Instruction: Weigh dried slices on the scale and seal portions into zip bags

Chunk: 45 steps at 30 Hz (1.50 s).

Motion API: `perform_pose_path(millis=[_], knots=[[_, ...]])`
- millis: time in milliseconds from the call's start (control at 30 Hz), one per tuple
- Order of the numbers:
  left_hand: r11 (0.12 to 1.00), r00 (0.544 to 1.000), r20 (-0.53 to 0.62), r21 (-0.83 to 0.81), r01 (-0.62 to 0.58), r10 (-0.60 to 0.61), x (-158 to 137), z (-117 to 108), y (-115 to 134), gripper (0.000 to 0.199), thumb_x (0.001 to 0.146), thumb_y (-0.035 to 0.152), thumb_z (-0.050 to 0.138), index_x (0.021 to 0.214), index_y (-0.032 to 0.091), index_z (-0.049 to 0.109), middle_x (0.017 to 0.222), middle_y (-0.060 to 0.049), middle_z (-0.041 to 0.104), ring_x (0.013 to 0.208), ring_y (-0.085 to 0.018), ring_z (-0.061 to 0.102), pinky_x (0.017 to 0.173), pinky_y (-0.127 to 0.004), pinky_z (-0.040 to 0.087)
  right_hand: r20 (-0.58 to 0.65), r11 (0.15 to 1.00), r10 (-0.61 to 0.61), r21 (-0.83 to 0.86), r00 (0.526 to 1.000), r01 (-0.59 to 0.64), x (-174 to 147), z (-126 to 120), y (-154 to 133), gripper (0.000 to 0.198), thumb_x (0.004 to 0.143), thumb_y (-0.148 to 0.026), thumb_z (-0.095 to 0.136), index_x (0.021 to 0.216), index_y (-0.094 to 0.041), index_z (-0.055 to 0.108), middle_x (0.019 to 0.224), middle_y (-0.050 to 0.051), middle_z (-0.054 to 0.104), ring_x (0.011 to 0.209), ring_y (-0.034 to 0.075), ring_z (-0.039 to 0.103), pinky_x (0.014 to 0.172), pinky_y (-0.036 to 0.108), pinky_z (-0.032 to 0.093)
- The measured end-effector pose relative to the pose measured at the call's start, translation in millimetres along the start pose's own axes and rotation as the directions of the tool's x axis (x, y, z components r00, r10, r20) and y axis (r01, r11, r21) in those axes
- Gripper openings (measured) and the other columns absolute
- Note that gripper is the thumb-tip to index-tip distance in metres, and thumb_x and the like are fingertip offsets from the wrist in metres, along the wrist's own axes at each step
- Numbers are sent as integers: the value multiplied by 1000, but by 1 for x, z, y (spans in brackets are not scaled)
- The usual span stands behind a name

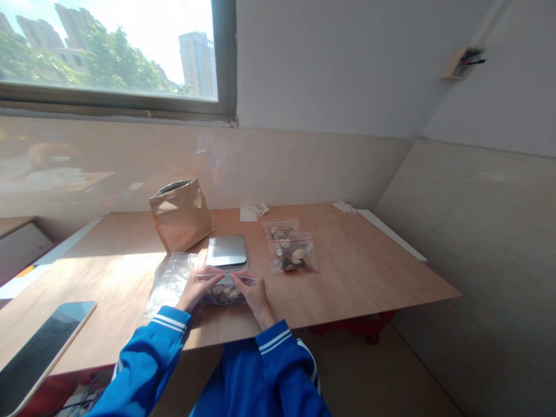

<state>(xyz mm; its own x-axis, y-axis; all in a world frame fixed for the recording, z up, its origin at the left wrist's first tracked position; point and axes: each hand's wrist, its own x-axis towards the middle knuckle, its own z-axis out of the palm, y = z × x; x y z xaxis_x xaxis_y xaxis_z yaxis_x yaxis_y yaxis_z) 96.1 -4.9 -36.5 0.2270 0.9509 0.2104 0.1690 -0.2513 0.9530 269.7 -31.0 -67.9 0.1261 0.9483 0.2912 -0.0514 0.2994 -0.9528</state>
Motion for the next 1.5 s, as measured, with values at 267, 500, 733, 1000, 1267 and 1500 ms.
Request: perform_pose_path(millis=[267,500,733,1000,1267,1500], knots=[[1000,999,49,-12,7,-6,-3,4,7,30,72,39,71,85,12,72,86,-11,73,84,-24,66,79,-34,52,23,1000,-5,-17,1000,5,1,2,-1,28,74,-42,72,88,-17,73,83,6,73,75,19,65,71,30,53],[999,998,51,37,-25,23,-3,6,2,29,76,43,67,79,14,71,81,-8,71,77,-19,64,74,-29,50,-1,1000,14,-24,1000,-14,0,4,4,23,71,-40,75,77,-17,72,72,3,70,64,16,62,61,27,51],[998,999,33,64,-11,9,-3,8,1,30,75,44,68,78,14,70,78,-8,70,76,-18,63,73,-28,49,-15,997,-45,-65,999,44,-2,3,2,19,73,-35,73,75,-17,73,76,4,70,68,17,64,64,27,51],[999,997,-71,29,14,-12,-4,13,6,30,71,43,72,70,14,68,73,-6,69,73,-18,62,70,-28,49,-103,991,-113,-79,988,105,-1,4,2,19,75,-37,73,73,-18,74,75,5,72,73,20,66,70,32,52],[995,995,-52,-56,77,-80,-5,11,7,31,71,44,71,70,14,70,70,-4,69,67,-17,62,65,-26,48,-95,988,-107,-120,990,95,-1,1,0,20,79,-38,68,78,-20,77,77,5,73,74,21,65,70,31,50],[994,996,-42,-67,81,-84,-5,10,2,34,75,47,68,76,13,72,73,-6,71,73,-19,64,70,-28,50,-96,991,-84,-113,992,73,-1,1,4,25,82,-42,65,77,-20,76,79,5,73,76,21,65,71,31,50]])
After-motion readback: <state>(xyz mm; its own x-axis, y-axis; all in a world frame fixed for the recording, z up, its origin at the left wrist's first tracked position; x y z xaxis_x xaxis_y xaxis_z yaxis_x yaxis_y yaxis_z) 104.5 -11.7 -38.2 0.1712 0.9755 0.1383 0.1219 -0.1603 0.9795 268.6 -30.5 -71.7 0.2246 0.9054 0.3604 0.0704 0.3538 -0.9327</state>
